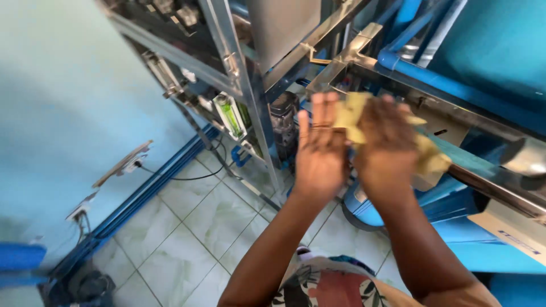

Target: Cleaning and wiping down parts of a water purification and filtration system with a cloth.

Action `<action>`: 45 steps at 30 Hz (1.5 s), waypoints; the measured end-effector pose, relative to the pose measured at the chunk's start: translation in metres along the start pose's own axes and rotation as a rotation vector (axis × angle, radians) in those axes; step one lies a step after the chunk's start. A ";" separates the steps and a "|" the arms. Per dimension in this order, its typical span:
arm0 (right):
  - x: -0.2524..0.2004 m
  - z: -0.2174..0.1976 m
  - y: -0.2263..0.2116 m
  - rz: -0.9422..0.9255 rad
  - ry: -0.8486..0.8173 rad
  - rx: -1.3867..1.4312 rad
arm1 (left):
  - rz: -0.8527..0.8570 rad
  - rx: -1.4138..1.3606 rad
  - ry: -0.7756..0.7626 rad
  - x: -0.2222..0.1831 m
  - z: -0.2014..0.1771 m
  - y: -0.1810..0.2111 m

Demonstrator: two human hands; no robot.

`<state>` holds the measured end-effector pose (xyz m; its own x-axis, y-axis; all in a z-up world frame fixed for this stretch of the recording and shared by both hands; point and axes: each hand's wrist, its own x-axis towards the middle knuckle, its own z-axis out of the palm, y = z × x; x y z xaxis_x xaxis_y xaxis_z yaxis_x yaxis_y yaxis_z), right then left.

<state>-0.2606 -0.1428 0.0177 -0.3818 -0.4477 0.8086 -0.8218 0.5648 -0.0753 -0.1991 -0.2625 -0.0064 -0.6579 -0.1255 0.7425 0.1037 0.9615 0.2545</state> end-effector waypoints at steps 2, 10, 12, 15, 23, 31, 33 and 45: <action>0.024 0.021 -0.018 -0.033 -0.035 0.089 | -0.022 0.091 0.056 -0.005 0.001 -0.021; 0.043 0.039 -0.030 0.008 -0.134 -0.030 | 0.074 -0.167 -0.028 0.023 -0.013 -0.062; 0.034 0.017 -0.028 0.049 -0.177 -0.062 | 0.107 -0.278 -0.027 0.019 -0.003 -0.056; 0.029 -0.007 -0.034 0.159 -0.242 -0.117 | 0.134 -0.540 -0.002 0.018 0.006 -0.056; 0.049 0.039 -0.099 0.216 -0.105 -0.265 | 0.265 -0.490 -0.217 0.013 -0.036 -0.110; 0.061 0.063 -0.117 0.183 -0.079 -0.126 | 0.225 -0.564 -0.195 -0.003 -0.030 -0.140; 0.054 0.047 -0.116 0.208 -0.101 -0.080 | 0.258 -0.569 -0.223 -0.006 -0.029 -0.127; 0.041 -0.064 -0.076 0.153 -0.058 -0.427 | 0.507 -0.695 -0.190 0.036 -0.032 -0.057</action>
<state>-0.1868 -0.1597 0.0941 -0.5181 -0.3681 0.7720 -0.5106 0.8573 0.0660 -0.2051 -0.3299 0.0256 -0.5162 0.3784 0.7683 0.8068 0.5160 0.2879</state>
